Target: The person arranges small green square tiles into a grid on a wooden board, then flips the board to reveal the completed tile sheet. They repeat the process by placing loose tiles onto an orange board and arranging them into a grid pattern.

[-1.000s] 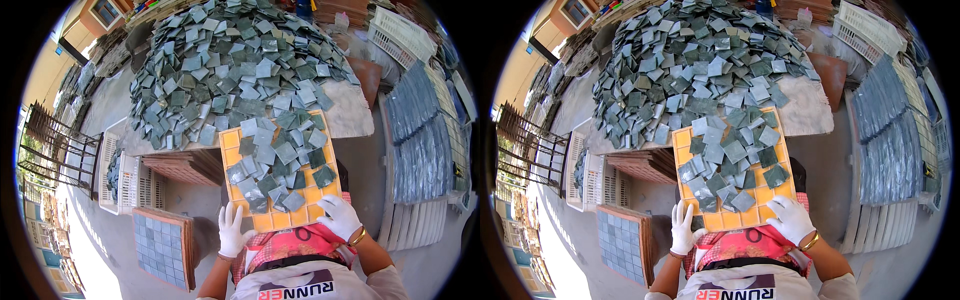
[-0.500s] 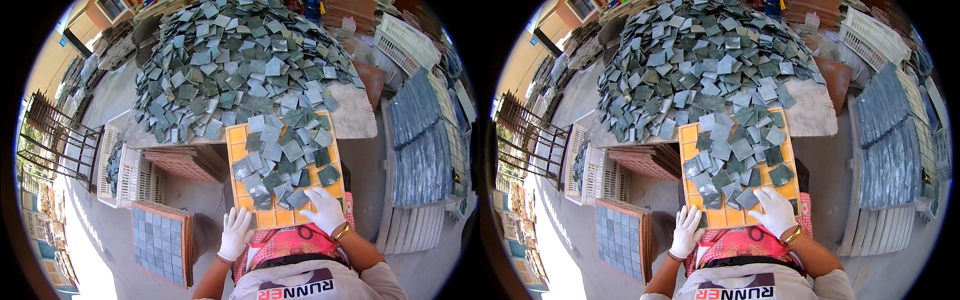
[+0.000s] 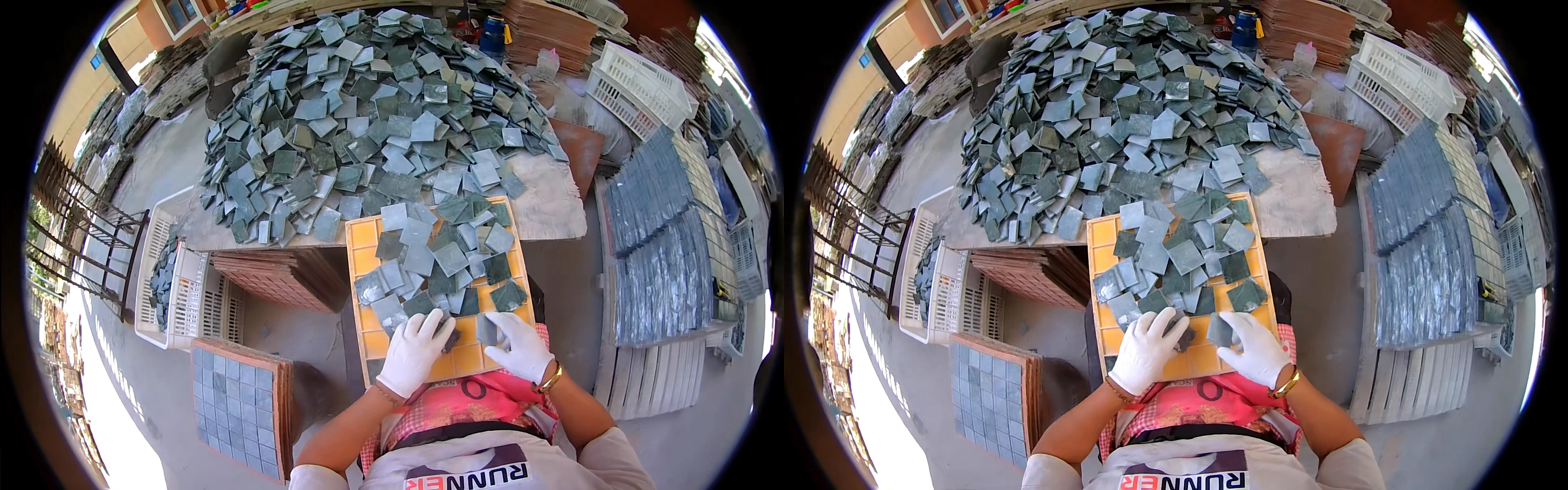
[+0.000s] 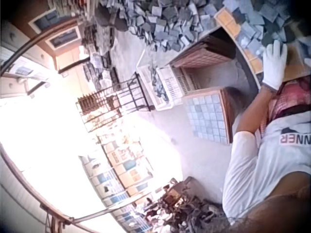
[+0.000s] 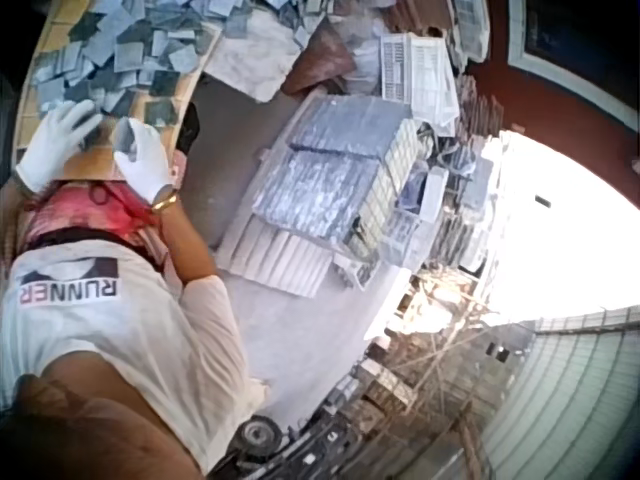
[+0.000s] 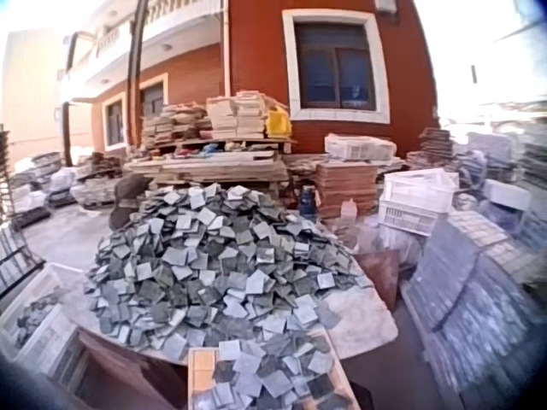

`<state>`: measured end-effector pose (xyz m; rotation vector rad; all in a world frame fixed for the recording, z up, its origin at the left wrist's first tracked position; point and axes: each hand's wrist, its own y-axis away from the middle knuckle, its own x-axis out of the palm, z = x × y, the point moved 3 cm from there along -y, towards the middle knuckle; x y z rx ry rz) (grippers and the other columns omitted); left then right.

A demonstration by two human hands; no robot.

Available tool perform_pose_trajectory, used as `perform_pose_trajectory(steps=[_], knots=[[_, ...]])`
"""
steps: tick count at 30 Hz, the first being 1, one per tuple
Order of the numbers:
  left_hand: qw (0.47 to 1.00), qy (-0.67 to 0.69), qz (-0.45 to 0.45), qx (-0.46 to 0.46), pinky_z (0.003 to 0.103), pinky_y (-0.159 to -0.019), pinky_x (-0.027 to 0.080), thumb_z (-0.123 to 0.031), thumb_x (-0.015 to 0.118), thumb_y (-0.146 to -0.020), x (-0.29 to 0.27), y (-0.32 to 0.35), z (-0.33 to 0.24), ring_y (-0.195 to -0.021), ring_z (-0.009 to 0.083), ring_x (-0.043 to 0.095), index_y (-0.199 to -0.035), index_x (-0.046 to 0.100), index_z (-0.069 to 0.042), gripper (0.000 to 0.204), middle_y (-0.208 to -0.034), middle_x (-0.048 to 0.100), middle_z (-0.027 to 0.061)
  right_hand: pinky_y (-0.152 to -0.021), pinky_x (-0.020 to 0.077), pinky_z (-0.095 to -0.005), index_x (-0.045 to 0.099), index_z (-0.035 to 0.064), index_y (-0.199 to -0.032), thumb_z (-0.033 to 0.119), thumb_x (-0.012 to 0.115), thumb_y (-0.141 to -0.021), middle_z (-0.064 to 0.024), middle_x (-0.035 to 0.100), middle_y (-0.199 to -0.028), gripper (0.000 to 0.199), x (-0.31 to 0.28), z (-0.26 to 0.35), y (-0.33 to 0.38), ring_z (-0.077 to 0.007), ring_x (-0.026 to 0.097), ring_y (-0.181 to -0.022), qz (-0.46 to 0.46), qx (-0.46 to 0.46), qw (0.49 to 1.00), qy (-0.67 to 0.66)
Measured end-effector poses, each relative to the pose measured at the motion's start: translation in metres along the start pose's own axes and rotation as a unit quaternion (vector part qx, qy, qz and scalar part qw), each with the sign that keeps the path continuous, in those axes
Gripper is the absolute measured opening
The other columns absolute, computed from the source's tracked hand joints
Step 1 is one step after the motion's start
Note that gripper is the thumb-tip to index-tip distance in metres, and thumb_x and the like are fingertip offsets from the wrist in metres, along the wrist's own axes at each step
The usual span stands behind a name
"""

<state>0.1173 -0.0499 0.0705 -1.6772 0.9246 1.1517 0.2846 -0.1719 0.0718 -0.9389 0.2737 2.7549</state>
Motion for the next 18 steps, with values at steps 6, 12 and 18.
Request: perform_pose_trajectory(steps=[6,12,18], knots=[[0.995,0.003,0.068,0.077,0.036,-0.076,0.048,-0.025,0.076,-0.063,-0.001,-0.012,0.010,-0.094,0.0213,0.054,-0.109,0.057,-0.009,0.052,-0.107,0.052,0.0040,-0.071,0.0518,-0.0283,0.056,0.0070,-0.125,0.010,0.046,-0.096,-0.0064,0.066,-0.091,0.031,-0.013,-0.027,0.012,-0.0136,0.062,-0.073,0.019,0.137,0.966,-0.219],[0.992,0.102,-0.010,-0.071,0.038,-0.078,0.049,-0.030,0.079,-0.063,-0.018,0.028,0.015,-0.094,0.0268,0.058,-0.107,0.060,-0.007,0.053,-0.105,0.058,0.0073,-0.080,0.0505,-0.0385,0.061,0.0108,-0.115,0.013,0.057,-0.088,-0.0133,0.063,-0.098,0.027,-0.009,-0.036,0.008,-0.0319,0.061,-0.084,0.000,-0.061,0.995,0.082],[0.980,0.133,0.021,-0.149,0.039,-0.080,0.051,-0.025,0.081,-0.063,-0.017,0.080,0.016,-0.095,0.0316,0.059,-0.110,0.060,-0.005,0.055,-0.103,0.058,0.0117,-0.080,0.0493,-0.0389,0.061,0.0142,-0.111,0.014,0.066,-0.079,-0.0085,0.058,-0.103,0.032,-0.002,-0.029,0.009,-0.0287,0.059,-0.093,0.042,-0.078,0.980,0.180]])
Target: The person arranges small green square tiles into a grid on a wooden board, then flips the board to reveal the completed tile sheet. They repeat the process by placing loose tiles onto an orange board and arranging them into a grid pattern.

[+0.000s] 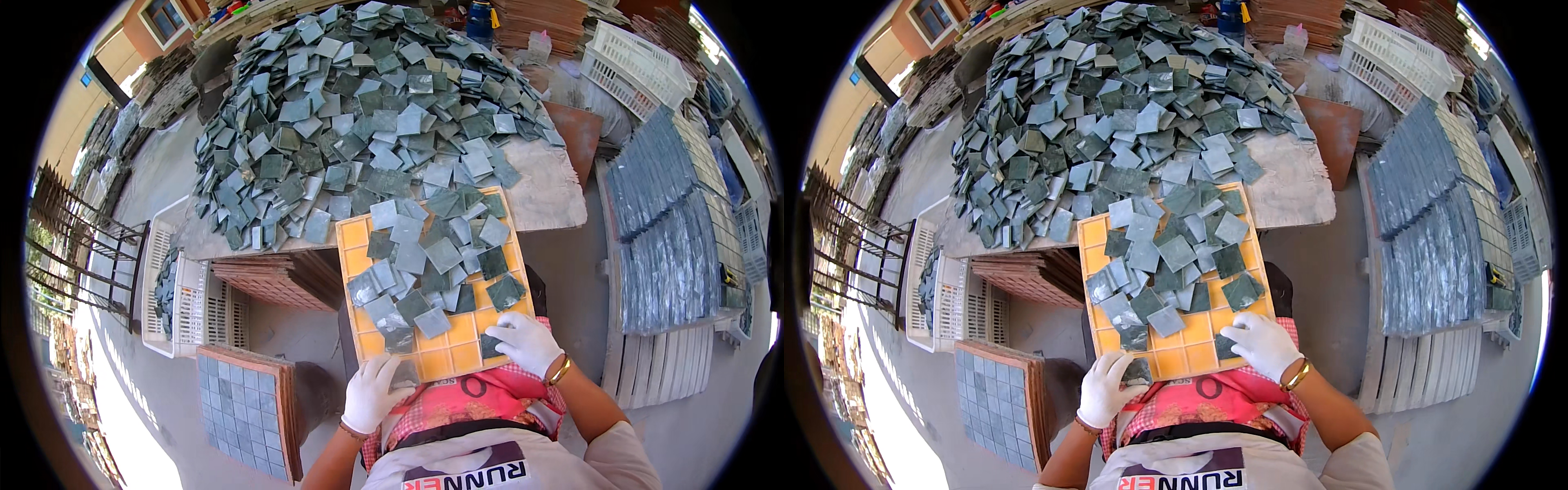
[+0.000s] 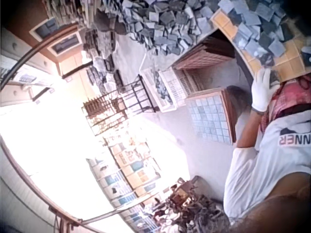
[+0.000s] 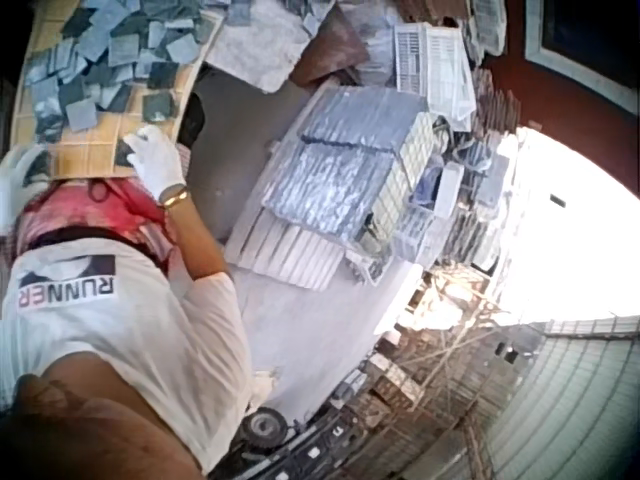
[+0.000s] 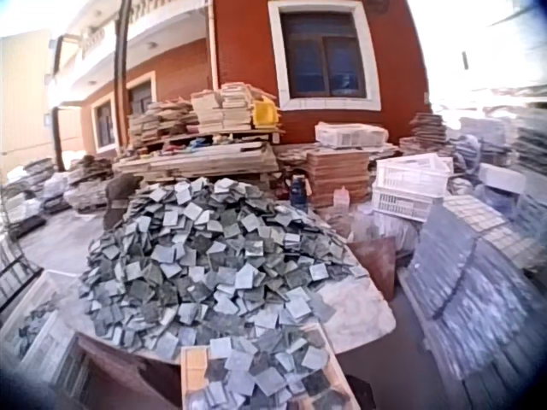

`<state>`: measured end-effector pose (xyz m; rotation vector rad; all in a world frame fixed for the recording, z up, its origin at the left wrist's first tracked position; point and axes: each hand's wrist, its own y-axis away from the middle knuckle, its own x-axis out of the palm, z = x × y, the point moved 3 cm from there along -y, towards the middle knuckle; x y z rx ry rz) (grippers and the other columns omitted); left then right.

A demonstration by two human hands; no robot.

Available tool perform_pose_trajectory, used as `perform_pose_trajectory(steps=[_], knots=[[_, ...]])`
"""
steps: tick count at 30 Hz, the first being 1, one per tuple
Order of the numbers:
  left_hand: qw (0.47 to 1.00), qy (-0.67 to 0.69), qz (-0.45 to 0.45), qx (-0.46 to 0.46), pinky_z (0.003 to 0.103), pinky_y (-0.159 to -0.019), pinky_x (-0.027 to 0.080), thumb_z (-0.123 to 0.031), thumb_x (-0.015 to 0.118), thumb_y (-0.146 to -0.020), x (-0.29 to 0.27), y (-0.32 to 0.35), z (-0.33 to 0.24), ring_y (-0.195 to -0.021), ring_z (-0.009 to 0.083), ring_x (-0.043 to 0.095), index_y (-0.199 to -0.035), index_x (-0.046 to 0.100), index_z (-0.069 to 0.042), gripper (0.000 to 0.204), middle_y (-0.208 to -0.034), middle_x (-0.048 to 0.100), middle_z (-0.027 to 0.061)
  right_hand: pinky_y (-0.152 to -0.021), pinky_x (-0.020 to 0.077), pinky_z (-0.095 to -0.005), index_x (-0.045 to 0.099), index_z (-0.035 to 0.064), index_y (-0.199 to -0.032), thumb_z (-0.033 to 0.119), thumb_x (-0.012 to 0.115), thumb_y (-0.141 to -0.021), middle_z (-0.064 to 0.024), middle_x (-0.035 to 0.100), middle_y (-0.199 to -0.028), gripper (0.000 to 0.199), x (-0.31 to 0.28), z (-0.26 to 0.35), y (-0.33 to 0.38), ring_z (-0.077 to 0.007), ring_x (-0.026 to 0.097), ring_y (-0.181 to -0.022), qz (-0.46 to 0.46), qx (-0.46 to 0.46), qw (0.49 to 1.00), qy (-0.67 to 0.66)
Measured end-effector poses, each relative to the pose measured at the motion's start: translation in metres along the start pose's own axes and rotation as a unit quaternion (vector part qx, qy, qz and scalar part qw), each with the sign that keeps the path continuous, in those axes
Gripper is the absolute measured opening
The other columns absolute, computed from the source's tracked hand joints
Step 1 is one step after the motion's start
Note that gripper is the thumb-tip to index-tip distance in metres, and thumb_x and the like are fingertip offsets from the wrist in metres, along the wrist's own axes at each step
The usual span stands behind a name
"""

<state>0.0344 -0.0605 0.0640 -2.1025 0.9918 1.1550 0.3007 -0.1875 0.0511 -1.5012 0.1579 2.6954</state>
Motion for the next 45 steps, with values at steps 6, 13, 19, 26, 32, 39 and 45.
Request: perform_pose_trajectory(steps=[6,13,19,26,32,39,45], knots=[[1.000,0.012,-0.012,-0.018,0.040,-0.082,0.050,-0.028,0.080,-0.066,0.011,0.008,-0.003,-0.096,0.0324,0.059,-0.113,0.060,-0.004,0.056,-0.107,0.059,0.0122,-0.082,0.0476,-0.0418,0.056,0.0148,-0.118,0.019,0.069,-0.078,-0.0080,0.055,-0.109,0.042,0.001,0.011,0.005,-0.0296,0.057,-0.098,0.075,-0.012,0.996,0.048],[0.999,0.026,-0.031,-0.034,0.041,-0.084,0.049,-0.022,0.079,-0.067,0.012,0.003,-0.002,-0.102,0.0335,0.056,-0.113,0.060,-0.004,0.053,-0.110,0.057,0.0131,-0.085,0.0462,-0.0437,0.053,0.0134,-0.124,0.027,0.074,-0.073,-0.0099,0.051,-0.119,0.057,0.002,0.012,0.019,-0.0310,0.055,-0.105,-0.003,0.035,0.999,0.042],[0.999,0.022,-0.026,-0.023,0.041,-0.083,0.049,-0.017,0.077,-0.068,0.017,0.004,0.002,-0.099,0.0333,0.056,-0.110,0.062,-0.003,0.047,-0.108,0.057,0.0129,-0.086,0.0463,-0.0440,0.052,0.0102,-0.126,0.026,0.072,-0.077,-0.0113,0.049,-0.124,0.055,0.000,0.015,0.015,-0.0315,0.057,-0.103,0.011,0.044,0.999,0.009],[0.998,-0.008,-0.055,-0.036,0.041,-0.084,0.048,-0.014,0.075,-0.070,0.004,-0.010,0.000,-0.098,0.0331,0.056,-0.110,0.062,-0.004,0.044,-0.108,0.057,0.0124,-0.079,0.0497,-0.0397,0.054,0.0100,-0.120,0.019,0.065,-0.082,-0.0117,0.053,-0.114,0.040,0.011,0.065,-0.055,-0.0291,0.059,-0.096,-0.082,-0.115,0.988,0.062],[0.998,-0.023,-0.047,-0.037,0.041,-0.086,0.047,-0.011,0.076,-0.066,-0.001,-0.045,0.009,-0.102,0.0343,0.054,-0.113,0.058,-0.006,0.051,-0.114,0.053,0.0122,-0.069,0.0499,-0.0387,0.057,0.0118,-0.096,0.015,0.063,-0.080,-0.0087,0.055,-0.089,0.018,0.008,0.058,-0.076,-0.0278,0.061,-0.076,-0.065,-0.078,0.995,0.005],[0.994,0.061,-0.085,0.036,0.040,-0.068,0.048,-0.007,0.075,-0.066,0.009,-0.032,0.004,-0.080,0.0312,0.059,-0.085,0.055,-0.006,0.028,-0.088,0.058,0.0091,-0.077,0.0483,-0.0403,0.061,0.0102,-0.096,0.027,0.068,-0.080,-0.0091,0.057,-0.092,0.024,0.013,0.042,-0.005,-0.0278,0.059,-0.089,0.032,-0.099,0.994,0.018],[0.966,0.254,-0.042,-0.031,0.035,-0.071,0.050,-0.002,0.069,-0.075,0.023,-0.024,-0.019,-0.079,0.0314,0.062,-0.085,0.061,-0.003,0.013,-0.091,0.062,0.0121,-0.082,0.0482,-0.0415,0.053,0.0090,-0.113,0.029,0.073,-0.076,-0.0125,0.052,-0.109,0.046,0.009,0.037,-0.004,-0.0311,0.058,-0.095,-0.011,-0.044,0.999,0.000]])
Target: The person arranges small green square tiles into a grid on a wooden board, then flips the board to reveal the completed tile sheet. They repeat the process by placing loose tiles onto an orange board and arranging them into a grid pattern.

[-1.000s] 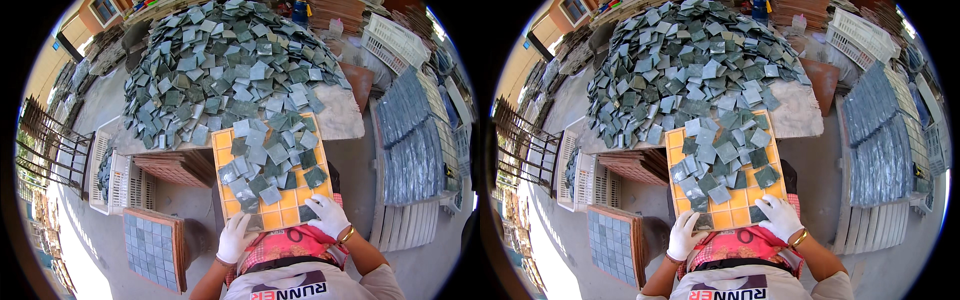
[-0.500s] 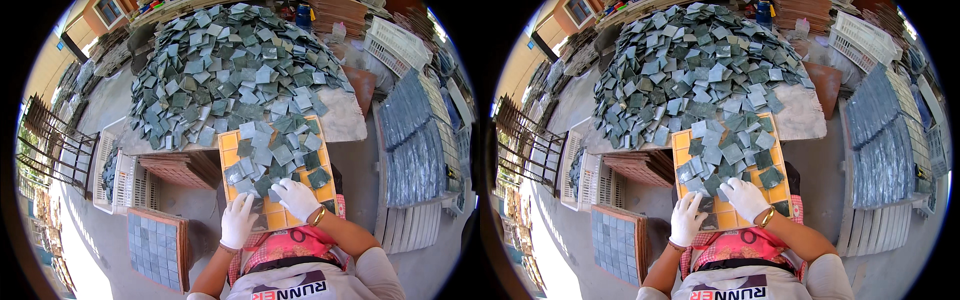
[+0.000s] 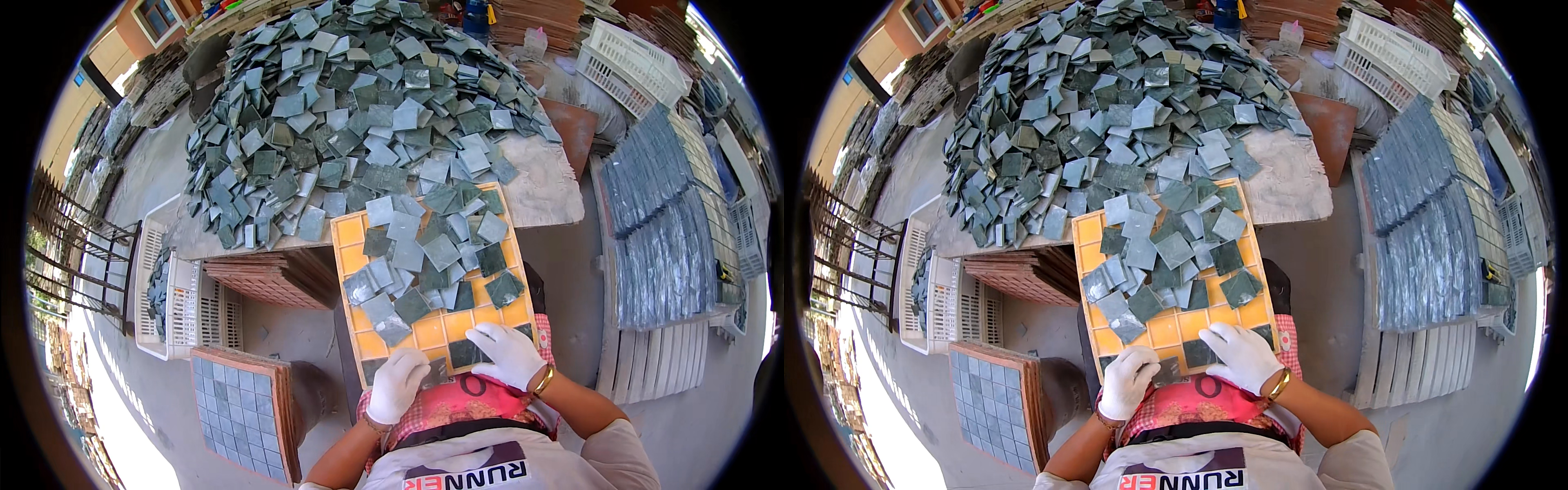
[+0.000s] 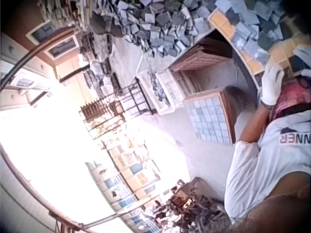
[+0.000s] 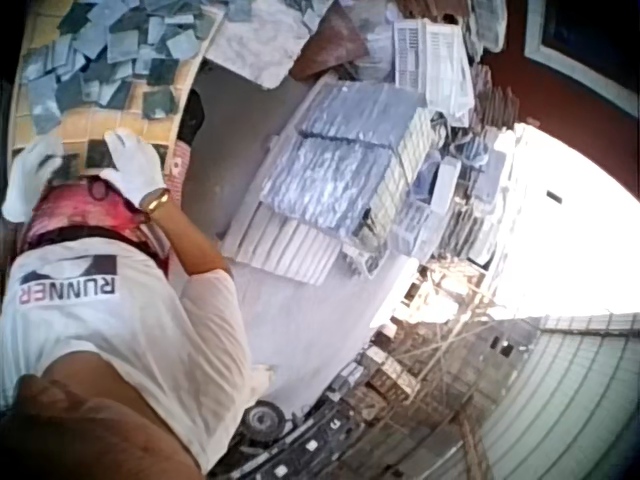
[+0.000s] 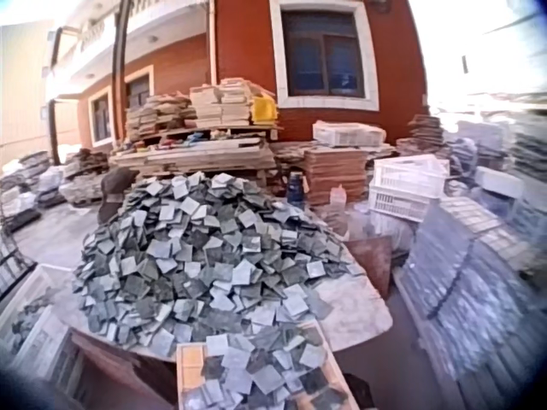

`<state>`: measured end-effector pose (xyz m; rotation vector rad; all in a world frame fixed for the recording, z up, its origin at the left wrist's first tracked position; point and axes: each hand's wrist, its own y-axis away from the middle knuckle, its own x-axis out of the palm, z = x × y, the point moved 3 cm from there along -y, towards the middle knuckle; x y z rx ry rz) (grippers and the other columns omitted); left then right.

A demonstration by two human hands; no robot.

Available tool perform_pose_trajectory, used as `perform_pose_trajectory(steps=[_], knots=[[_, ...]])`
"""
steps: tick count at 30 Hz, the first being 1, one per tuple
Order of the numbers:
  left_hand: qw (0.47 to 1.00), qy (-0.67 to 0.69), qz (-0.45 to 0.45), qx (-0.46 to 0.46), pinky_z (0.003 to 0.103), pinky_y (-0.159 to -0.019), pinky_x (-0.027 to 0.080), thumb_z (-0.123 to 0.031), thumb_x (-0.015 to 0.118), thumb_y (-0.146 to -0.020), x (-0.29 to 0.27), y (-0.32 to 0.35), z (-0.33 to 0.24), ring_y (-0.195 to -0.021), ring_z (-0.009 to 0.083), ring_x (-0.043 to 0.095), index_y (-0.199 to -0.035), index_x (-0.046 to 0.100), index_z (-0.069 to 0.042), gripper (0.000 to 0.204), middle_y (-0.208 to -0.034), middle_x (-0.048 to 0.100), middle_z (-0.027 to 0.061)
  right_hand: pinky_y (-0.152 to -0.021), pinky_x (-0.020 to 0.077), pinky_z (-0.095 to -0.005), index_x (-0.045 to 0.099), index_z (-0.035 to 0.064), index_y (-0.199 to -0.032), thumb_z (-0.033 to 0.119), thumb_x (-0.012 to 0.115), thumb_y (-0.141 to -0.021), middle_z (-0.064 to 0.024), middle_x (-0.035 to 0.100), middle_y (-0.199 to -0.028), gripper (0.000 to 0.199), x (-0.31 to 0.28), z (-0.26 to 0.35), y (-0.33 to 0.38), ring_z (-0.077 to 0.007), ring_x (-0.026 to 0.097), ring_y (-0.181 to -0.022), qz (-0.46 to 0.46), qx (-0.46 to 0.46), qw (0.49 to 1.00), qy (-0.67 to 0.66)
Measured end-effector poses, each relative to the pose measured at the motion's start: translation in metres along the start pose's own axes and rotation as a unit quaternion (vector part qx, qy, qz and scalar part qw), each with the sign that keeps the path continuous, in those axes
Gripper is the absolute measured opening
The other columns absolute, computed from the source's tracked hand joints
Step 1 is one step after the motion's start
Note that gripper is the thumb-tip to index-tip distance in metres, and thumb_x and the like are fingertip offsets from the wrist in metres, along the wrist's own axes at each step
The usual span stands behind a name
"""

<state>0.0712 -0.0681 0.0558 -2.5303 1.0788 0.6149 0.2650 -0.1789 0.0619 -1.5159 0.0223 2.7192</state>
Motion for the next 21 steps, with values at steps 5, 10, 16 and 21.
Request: perform_pose_trajectory(steps=[5,10,16,21], knots=[[0.990,-0.124,0.039,0.051,0.040,-0.081,0.050,-0.010,0.069,-0.077,0.007,-0.003,0.002,-0.091,0.0340,0.059,-0.104,0.062,-0.004,0.028,-0.102,0.060,0.0150,-0.082,0.0482,-0.0414,0.055,0.0109,-0.113,0.026,0.071,-0.077,-0.0116,0.052,-0.110,0.042,0.003,-0.005,-0.010,-0.0309,0.057,-0.097,0.079,0.003,0.996,0.039],[0.971,-0.212,0.097,0.054,0.042,-0.089,0.045,-0.016,0.075,-0.070,0.001,0.006,-0.002,-0.103,0.0347,0.054,-0.115,0.060,-0.005,0.049,-0.116,0.056,0.0151,-0.083,0.0480,-0.0404,0.056,0.0122,-0.113,0.026,0.071,-0.078,-0.0110,0.052,-0.109,0.040,0.003,-0.008,-0.007,-0.0309,0.057,-0.096,0.075,-0.004,0.997,0.030],[0.978,-0.187,0.083,0.029,0.041,-0.084,0.048,-0.019,0.078,-0.066,0.006,0.005,0.007,-0.097,0.0340,0.057,-0.114,0.060,-0.005,0.053,-0.109,0.056,0.0130,-0.081,0.0477,-0.0394,0.056,0.0085,-0.109,0.027,0.071,-0.077,-0.0105,0.054,-0.101,0.040,0.013,0.002,-0.004,-0.0291,0.058,-0.093,0.048,0.022,0.998,0.041],[0.971,-0.229,0.069,-0.008,0.041,-0.075,0.050,-0.023,0.078,-0.065,0.013,0.005,-0.005,-0.091,0.0327,0.059,-0.114,0.059,-0.008,0.055,-0.104,0.057,0.0120,-0.080,0.0476,-0.0387,0.055,0.0078,-0.103,0.031,0.073,-0.075,-0.0099,0.054,-0.096,0.041,0.013,0.010,-0.005,-0.0279,0.059,-0.091,0.055,0.029,0.994,0.088]])
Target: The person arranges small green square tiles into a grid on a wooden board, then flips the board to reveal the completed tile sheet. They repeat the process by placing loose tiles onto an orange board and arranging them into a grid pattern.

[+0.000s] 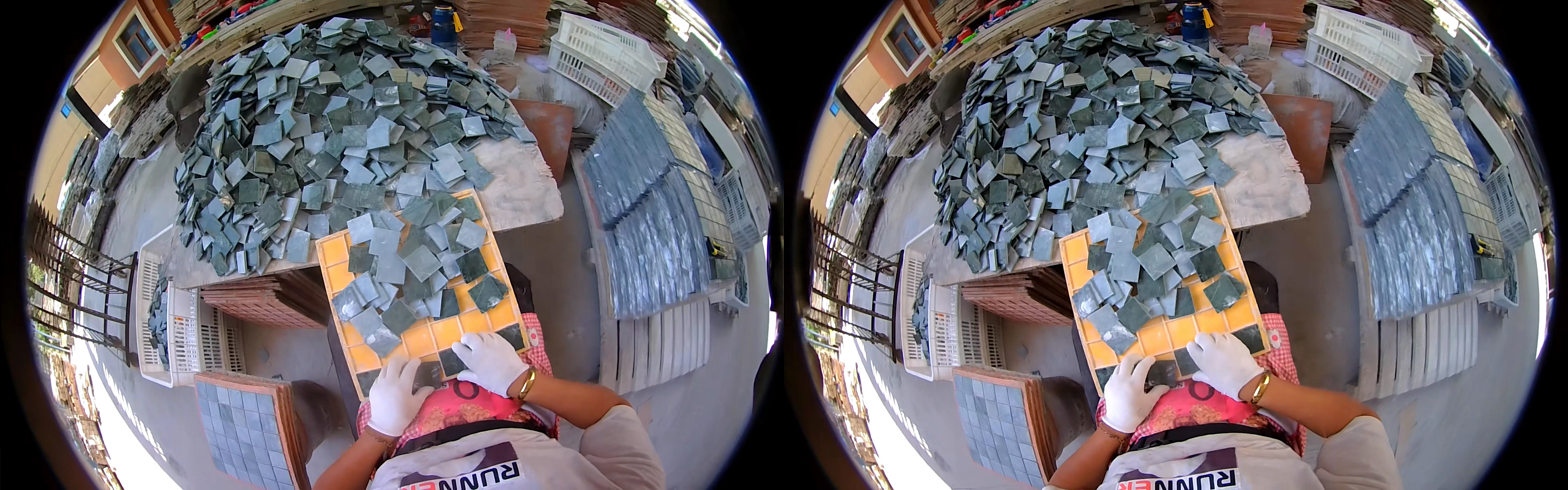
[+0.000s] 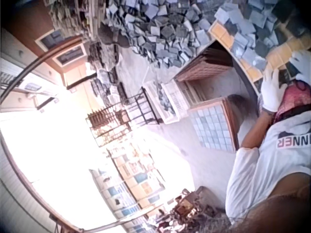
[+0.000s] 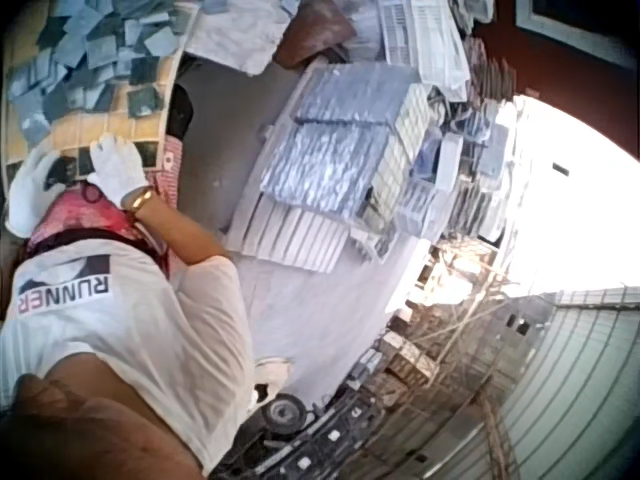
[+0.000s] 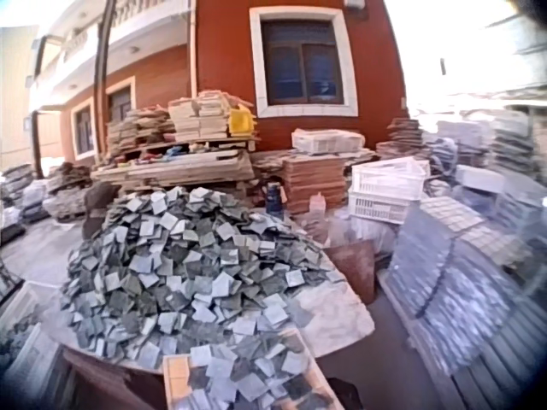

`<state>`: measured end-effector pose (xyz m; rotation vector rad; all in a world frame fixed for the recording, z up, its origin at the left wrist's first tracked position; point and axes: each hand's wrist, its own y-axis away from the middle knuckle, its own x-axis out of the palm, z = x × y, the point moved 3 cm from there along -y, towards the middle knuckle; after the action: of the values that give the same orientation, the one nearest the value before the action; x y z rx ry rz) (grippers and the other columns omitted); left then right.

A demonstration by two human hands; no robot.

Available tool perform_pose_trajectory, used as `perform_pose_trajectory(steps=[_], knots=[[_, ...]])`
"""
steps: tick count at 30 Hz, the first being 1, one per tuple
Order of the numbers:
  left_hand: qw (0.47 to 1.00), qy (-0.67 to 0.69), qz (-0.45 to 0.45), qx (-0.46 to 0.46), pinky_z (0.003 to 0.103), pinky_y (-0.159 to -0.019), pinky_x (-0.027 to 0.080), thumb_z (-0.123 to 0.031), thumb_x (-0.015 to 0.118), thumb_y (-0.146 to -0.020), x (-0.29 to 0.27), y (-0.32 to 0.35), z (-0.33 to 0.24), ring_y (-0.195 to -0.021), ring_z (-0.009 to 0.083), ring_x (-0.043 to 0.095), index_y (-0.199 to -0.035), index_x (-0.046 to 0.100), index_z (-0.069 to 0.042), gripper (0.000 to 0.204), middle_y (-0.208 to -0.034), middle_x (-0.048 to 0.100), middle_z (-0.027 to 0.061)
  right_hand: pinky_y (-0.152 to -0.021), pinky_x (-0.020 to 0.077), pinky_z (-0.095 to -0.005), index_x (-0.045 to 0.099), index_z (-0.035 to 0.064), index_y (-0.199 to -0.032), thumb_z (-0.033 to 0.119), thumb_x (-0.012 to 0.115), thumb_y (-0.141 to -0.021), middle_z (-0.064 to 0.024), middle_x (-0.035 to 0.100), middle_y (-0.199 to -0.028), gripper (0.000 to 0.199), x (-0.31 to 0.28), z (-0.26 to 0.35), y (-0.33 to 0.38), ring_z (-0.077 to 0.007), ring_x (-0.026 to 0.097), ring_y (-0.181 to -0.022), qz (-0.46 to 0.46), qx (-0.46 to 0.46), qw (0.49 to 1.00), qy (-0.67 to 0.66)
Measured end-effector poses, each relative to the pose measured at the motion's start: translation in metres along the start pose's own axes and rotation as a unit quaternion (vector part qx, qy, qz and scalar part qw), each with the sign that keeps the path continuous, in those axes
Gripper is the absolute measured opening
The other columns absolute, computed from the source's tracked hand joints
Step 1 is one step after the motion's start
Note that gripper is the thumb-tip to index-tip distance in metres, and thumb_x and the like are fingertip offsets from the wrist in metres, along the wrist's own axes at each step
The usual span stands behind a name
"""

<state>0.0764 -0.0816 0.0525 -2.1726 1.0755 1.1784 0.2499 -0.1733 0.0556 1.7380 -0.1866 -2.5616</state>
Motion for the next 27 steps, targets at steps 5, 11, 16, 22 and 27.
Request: perform_pose_trajectory(steps=[5,11,16,22,27], knots=[[0.997,-0.001,-0.080,-0.013,0.040,-0.070,0.050,-0.027,0.080,-0.064,0.000,0.002,-0.004,-0.087,0.0312,0.059,-0.114,0.060,-0.009,0.057,-0.098,0.057,0.0110,-0.081,0.0480,-0.0403,0.055,0.0082,-0.111,0.033,0.071,-0.077,-0.0121,0.055,-0.107,0.045,-0.004,-0.005,0.002,-0.0305,0.059,-0.094,-0.041,0.001,0.998,-0.044],[0.998,-0.038,-0.002,0.052,0.039,-0.072,0.049,-0.029,0.075,-0.071,0.004,-0.005,0.002,-0.088,0.0296,0.059,-0.116,0.060,-0.008,0.052,-0.100,0.057,0.0104,-0.083,0.0492,-0.0404,0.056,0.0078,-0.115,0.029,0.069,-0.080,-0.0127,0.054,-0.117,0.043,-0.030,-0.041,0.001,-0.0321,0.059,-0.100,-0.172,0.034,0.978,-0.111],[0.986,-0.034,0.071,0.147,0.039,-0.078,0.049,-0.030,0.074,-0.072,-0.001,-0.017,0.006,-0.095,0.0303,0.058,-0.116,0.058,-0.006,0.053,-0.104,0.056,0.0112,-0.082,0.0500,-0.0390,0.058,0.0087,-0.111,0.023,0.070,-0.077,-0.0111,0.055,-0.113,0.039,-0.056,-0.081,0.001,-0.0307,0.059,-0.096,-0.229,0.121,0.964,-0.068],[0.976,-0.045,0.111,0.182,0.039,-0.078,0.049,-0.029,0.073,-0.074,-0.023,-0.039,0.000,-0.093,0.0322,0.057,-0.113,0.059,-0.006,0.048,-0.103,0.056,0.0110,-0.085,0.0491,-0.0406,0.051,0.0105,-0.124,0.016,0.073,-0.071,-0.0144,0.045,-0.123,0.058,-0.054,-0.093,-0.019,-0.0330,0.058,-0.096,-0.118,0.002,0.993,-0.023],[0.981,-0.061,0.005,0.185,0.041,-0.074,0.048,-0.028,0.072,-0.074,-0.009,-0.090,-0.034,-0.088,0.0314,0.058,-0.116,0.057,-0.008,0.049,-0.104,0.056,0.0099,-0.084,0.0495,-0.0393,0.057,0.0072,-0.116,0.019,0.070,-0.074,-0.0136,0.048,-0.117,0.046,-0.056,-0.100,-0.032,-0.0323,0.059,-0.094,-0.089,-0.025,0.995,-0.021]])
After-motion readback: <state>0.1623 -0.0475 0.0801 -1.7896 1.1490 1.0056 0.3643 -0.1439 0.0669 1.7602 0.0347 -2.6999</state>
